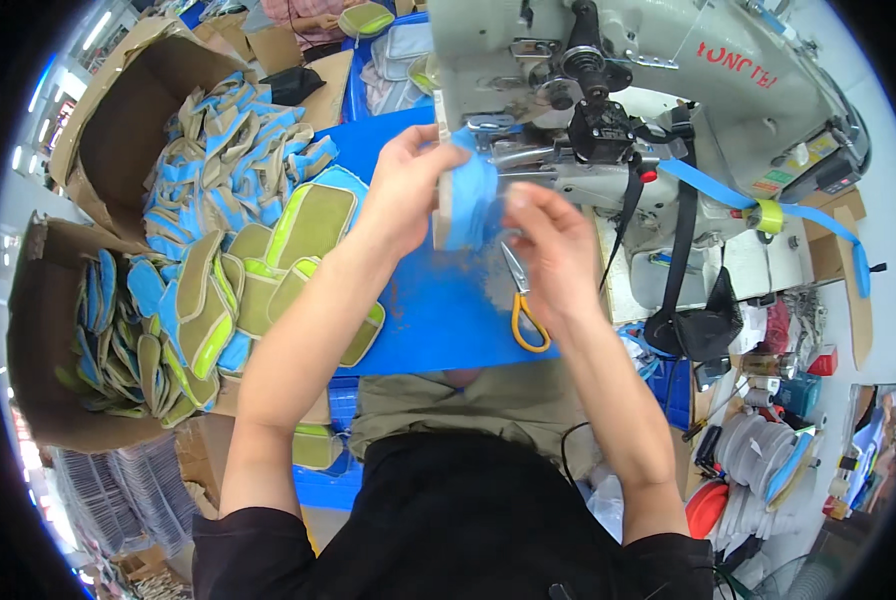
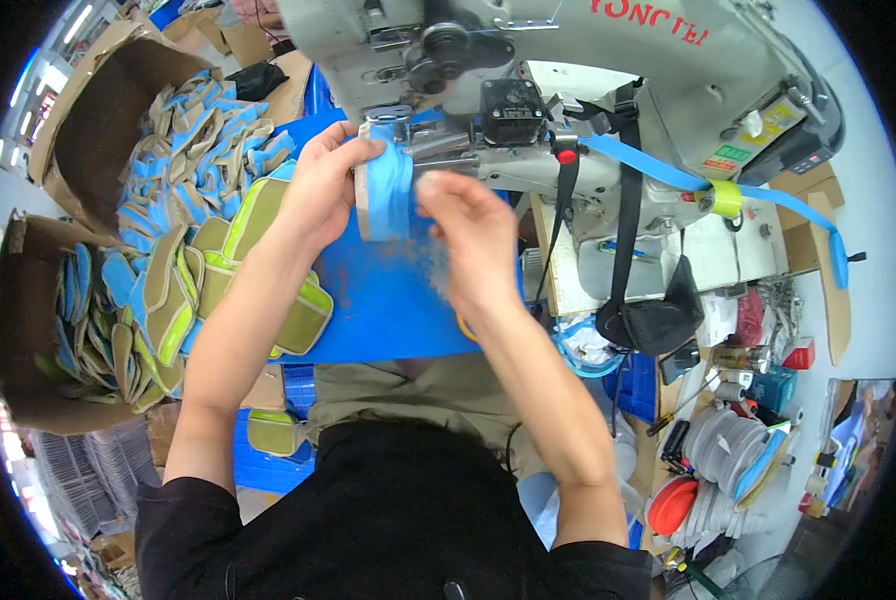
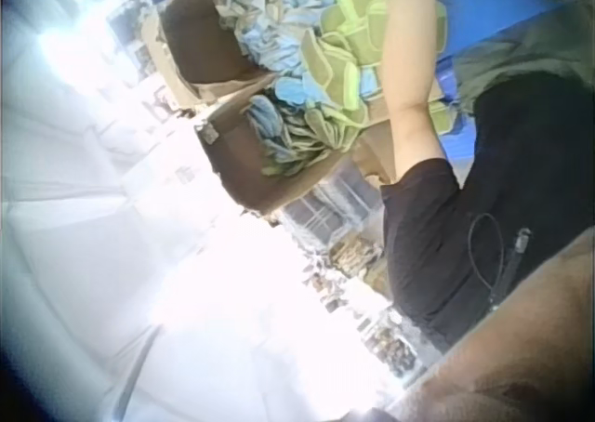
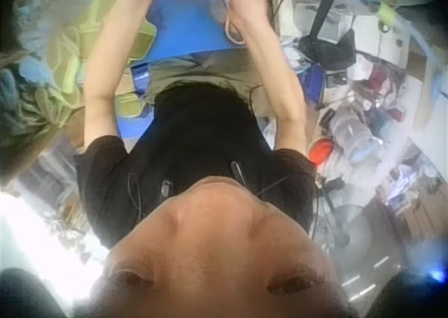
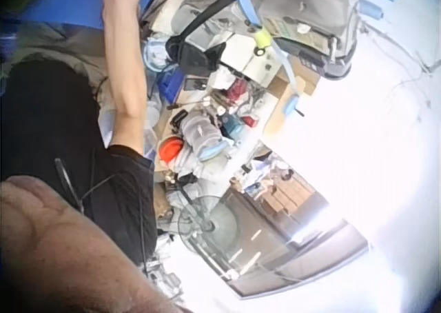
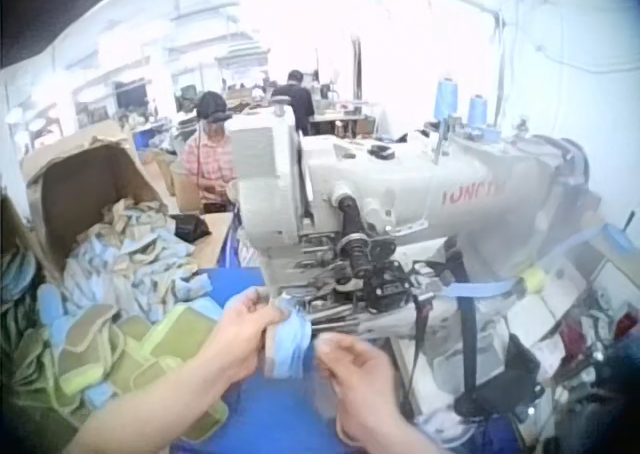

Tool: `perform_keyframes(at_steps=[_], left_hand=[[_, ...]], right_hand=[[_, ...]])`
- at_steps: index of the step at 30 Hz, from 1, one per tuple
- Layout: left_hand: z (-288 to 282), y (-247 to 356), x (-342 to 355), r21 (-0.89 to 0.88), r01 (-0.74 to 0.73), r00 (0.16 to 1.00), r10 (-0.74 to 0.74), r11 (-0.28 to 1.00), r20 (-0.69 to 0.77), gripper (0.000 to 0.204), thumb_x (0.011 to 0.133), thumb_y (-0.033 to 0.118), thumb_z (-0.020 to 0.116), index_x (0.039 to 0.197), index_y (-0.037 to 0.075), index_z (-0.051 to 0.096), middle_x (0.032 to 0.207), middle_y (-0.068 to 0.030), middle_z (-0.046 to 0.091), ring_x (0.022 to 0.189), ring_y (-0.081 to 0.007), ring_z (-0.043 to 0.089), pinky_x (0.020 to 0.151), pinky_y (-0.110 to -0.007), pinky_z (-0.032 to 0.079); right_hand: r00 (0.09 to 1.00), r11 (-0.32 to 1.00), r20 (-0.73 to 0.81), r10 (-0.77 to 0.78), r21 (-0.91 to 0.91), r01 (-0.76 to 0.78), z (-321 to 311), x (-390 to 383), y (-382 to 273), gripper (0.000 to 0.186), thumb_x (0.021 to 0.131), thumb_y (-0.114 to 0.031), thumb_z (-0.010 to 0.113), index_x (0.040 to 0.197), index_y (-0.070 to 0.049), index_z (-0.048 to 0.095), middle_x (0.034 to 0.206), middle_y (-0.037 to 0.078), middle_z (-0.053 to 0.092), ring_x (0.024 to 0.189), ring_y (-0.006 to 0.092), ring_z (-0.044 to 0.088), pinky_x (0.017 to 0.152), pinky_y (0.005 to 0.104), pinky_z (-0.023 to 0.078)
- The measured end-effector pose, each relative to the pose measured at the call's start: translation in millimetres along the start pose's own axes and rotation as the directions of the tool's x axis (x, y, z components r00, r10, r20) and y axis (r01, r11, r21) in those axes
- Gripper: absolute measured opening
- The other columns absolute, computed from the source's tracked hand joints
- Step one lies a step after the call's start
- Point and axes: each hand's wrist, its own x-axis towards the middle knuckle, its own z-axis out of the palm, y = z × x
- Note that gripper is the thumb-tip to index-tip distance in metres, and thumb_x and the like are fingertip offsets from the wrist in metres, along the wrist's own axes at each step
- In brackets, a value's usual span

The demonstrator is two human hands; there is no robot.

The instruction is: The person is sewing light blue and beige fabric pieces using a sewing machine. They repeatedly feed the fabric through the machine, guide it with their hands, and cut the thread with scissors. The person also handles a stack of green mesh fabric pieces, placing them on the table.

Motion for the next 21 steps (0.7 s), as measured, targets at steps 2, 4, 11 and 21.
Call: perform_keyframes(at_steps=[2,4,11,21], left_hand=[[-5.3,-2.1,0.3,-0.021,-0.008,1.000,0.008,1.000,0.009,0.052,0.088,0.009,0.071,0.133,-0.009,0.052,0.110,-0.0156,0.070,0.092,-0.0225,0.072,0.077,-0.037,0.060],[-7.2,-6.7,-2.4,-0.060,0.001,1.000,0.000,0.998,0.017,0.049,0.089,0.009,0.071,0.131,-0.009,0.054,0.110,-0.0153,0.069,0.092,-0.0224,0.071,0.077,-0.038,0.060],[-2.3,-8.5,-6.9,-0.087,0.027,0.998,-0.023,0.996,0.051,0.024,0.096,0.017,0.070,0.114,0.003,0.063,0.102,-0.0045,0.070,0.089,-0.0125,0.070,0.080,-0.032,0.058],[-1.9,-14.4,-5.0,-0.048,0.005,1.000,-0.004,0.999,0.019,0.023,0.099,0.024,0.071,0.110,0.005,0.065,0.096,-0.0024,0.071,0.084,-0.0094,0.069,0.073,-0.029,0.058]], right_hand=[[0.942,0.920,-0.001,-0.335,-0.213,0.328,-23.8,-16.2,-35.2,0.018,0.095,-0.015,0.077,0.110,-0.006,0.073,0.099,0.001,0.072,0.092,0.0097,0.065,0.085,0.0258,0.051],[0.711,0.661,-0.048,-0.701,-0.415,0.624,-59.1,-24.7,-92.2,0.020,0.101,-0.016,0.070,0.117,-0.005,0.067,0.100,0.003,0.068,0.090,0.0110,0.062,0.083,0.0276,0.050],[0.300,0.028,0.137,-0.944,-0.873,0.487,-178.6,48.6,-365.9,0.048,0.093,-0.021,0.078,0.132,0.005,0.066,0.119,0.014,0.071,0.111,0.0191,0.065,0.101,0.0303,0.048],[0.825,0.621,-0.207,-0.525,-0.757,0.205,-339.3,158.3,-473.3,0.040,0.105,-0.033,0.058,0.119,0.002,0.070,0.115,0.012,0.073,0.100,0.0207,0.070,0.091,0.0340,0.054]])
